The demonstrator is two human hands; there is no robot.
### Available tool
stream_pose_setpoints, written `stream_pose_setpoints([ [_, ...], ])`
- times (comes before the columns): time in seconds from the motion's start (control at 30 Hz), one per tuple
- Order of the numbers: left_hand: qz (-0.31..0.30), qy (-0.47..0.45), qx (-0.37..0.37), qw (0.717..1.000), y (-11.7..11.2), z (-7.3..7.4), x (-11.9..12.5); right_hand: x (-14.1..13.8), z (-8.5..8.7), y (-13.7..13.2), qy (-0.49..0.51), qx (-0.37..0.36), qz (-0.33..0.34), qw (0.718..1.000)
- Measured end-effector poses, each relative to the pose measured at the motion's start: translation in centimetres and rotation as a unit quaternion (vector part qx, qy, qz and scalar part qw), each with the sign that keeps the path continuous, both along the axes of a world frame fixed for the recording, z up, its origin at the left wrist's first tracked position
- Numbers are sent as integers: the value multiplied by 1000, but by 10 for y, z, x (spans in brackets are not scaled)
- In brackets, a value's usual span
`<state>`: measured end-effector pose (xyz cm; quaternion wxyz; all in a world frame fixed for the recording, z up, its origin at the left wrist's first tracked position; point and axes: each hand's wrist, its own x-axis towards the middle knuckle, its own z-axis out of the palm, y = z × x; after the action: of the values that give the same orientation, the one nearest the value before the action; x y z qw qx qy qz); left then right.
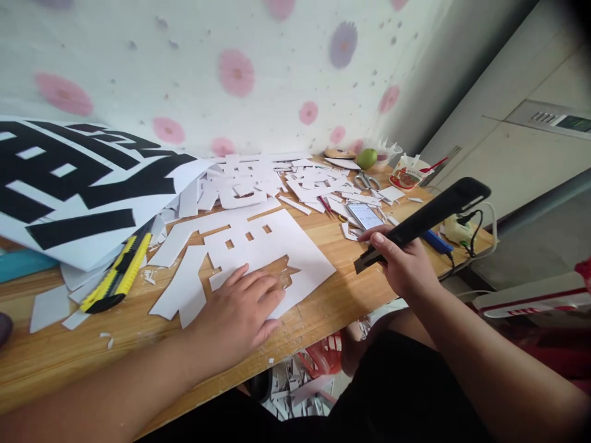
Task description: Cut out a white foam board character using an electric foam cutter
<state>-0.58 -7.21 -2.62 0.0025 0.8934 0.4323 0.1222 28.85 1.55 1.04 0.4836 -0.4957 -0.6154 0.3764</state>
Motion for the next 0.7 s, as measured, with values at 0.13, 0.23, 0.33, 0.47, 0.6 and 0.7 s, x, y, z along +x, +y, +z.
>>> stream_pose_setpoints([
  [0.13,-5,-12,-7,1000,0,0,-1,0,-2,6,7,-29,33,999],
  [0.23,-12,-24,7,1000,0,4,0,8,-5,10,-6,-33,57,998],
  [0.33,-30,-30,66,997,-2,9,5,15,-7,13,-17,-31,88,995],
  [0.47,-31,-46,116,992,-4,12,12,12,-3,12,-47,5,143,989],
  [0.6,-11,-97,104,990,-4,16,11,4,7,5,-97,98,234,963],
  [0.7,-1,-111,153,982,0,18,3,-2,11,-2,-118,167,319,925],
])
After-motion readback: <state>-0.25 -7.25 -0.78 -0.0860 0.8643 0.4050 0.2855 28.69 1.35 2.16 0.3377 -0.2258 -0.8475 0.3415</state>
